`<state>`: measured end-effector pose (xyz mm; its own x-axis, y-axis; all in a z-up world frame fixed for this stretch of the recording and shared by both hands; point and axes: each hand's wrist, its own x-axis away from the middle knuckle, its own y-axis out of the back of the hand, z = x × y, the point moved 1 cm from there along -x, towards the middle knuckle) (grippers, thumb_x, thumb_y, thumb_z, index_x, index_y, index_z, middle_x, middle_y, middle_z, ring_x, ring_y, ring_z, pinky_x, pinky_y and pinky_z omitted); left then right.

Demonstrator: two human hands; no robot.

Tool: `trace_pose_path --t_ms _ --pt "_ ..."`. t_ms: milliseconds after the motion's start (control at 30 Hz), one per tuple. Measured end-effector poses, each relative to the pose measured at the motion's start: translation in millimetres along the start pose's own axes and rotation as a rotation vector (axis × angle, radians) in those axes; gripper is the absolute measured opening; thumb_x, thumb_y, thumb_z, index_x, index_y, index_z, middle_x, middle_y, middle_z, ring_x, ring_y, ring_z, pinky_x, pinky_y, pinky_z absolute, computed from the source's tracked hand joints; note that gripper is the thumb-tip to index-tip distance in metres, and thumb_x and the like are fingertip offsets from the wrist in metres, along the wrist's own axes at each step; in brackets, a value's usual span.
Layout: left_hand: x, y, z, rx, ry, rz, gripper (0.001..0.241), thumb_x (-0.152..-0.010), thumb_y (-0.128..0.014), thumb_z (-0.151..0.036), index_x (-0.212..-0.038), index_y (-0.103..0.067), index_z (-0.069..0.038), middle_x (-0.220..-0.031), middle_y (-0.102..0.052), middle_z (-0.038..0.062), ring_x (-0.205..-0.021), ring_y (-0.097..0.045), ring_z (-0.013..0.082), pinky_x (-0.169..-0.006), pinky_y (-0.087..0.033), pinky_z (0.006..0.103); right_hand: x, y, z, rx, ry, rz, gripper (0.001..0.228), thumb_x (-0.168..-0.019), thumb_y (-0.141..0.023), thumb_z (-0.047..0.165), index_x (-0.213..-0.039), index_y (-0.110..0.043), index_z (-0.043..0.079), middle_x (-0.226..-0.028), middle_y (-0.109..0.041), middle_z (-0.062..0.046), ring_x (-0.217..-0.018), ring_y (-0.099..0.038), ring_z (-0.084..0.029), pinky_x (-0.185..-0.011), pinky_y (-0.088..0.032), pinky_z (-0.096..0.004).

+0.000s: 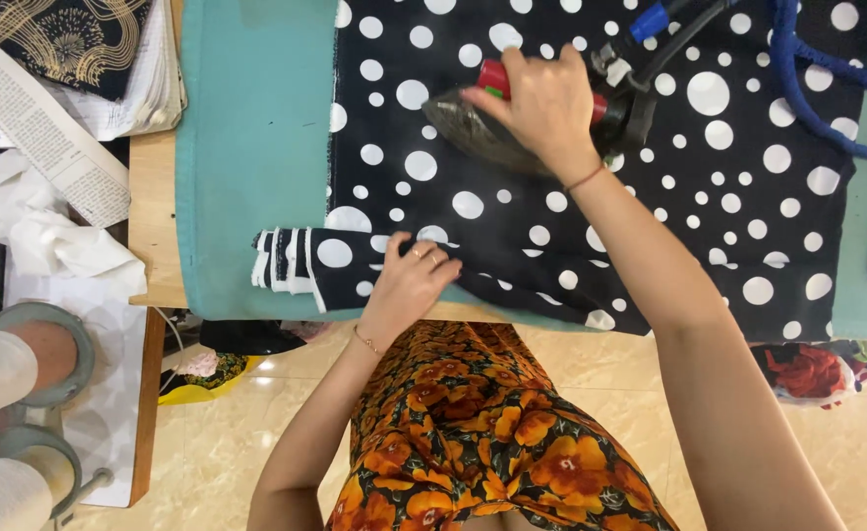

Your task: Ironing a piece of black fabric with white polka dots on a blue workbench.

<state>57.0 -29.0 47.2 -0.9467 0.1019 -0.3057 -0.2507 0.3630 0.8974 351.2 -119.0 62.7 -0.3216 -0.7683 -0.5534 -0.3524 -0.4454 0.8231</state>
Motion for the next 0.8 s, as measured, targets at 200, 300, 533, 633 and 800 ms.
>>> trace_pose_path --t_ms 200,300,533,633,800 --pt "-22.1 -16.3 3.8 -0.083 0.076 0.036 0.01 -0.086 -0.069 -0.011 -0.095 -0.072 -0.01 -0.104 -0.063 0.005 -0.115 -0.058 0.0233 -0.104 -0.042 0.0472 28.8 48.0 21.4 -0.02 -0.021 0.105 0.066 -0.097 -0.065 0.075 -0.082 -0.062 0.01 -0.054 -0.056 0.0 -0.046 -0.052 -0.017 -0.067 -0.042 -0.032" --pt "-23.7 -18.6 2.1 -0.112 0.102 0.021 0.013 -0.085 -0.069 -0.011 -0.097 -0.071 -0.009 -0.108 -0.062 0.005 -0.116 -0.057 0.0248 -0.102 -0.042 0.0446 41.6 63.7 23.6 -0.066 -0.041 0.152 0.065 -0.094 -0.068 0.073 -0.079 -0.062 0.01 -0.053 -0.056 0.0 -0.044 -0.051 -0.017 -0.064 -0.041 -0.033" --pt "-19.3 -14.9 -17.0 -0.128 0.375 -0.057 0.018 -0.086 -0.076 -0.022 -0.096 -0.067 -0.009 -0.096 -0.066 0.005 -0.097 -0.058 0.0247 -0.086 -0.04 0.0423 40.4 57.1 8.4 -0.082 -0.063 0.104 0.062 -0.094 -0.072 0.069 -0.079 -0.062 0.01 -0.057 -0.057 -0.001 -0.047 -0.052 -0.019 -0.064 -0.039 -0.032" --pt "-5.3 -21.5 -18.2 -0.118 0.45 0.012 0.018 -0.093 -0.075 -0.025 -0.092 -0.064 -0.01 -0.078 -0.063 0.002 -0.085 -0.058 0.0222 -0.085 -0.039 0.0419 28.3 43.7 -2.7 -0.06 -0.057 0.085 0.062 -0.096 -0.071 0.07 -0.08 -0.062 0.01 -0.056 -0.057 -0.001 -0.045 -0.051 -0.018 -0.064 -0.039 -0.032" --pt "1.3 -11.7 -30.7 -0.194 0.46 -0.031 0.018 -0.094 -0.073 -0.023 -0.087 -0.061 -0.012 -0.08 -0.063 0.0 -0.083 -0.059 0.0211 -0.085 -0.037 0.042 3.5 5.1 -27.2 -0.035 -0.03 0.022 0.066 -0.102 -0.069 0.071 -0.081 -0.063 0.01 -0.057 -0.058 -0.001 -0.043 -0.049 -0.016 -0.065 -0.039 -0.031"
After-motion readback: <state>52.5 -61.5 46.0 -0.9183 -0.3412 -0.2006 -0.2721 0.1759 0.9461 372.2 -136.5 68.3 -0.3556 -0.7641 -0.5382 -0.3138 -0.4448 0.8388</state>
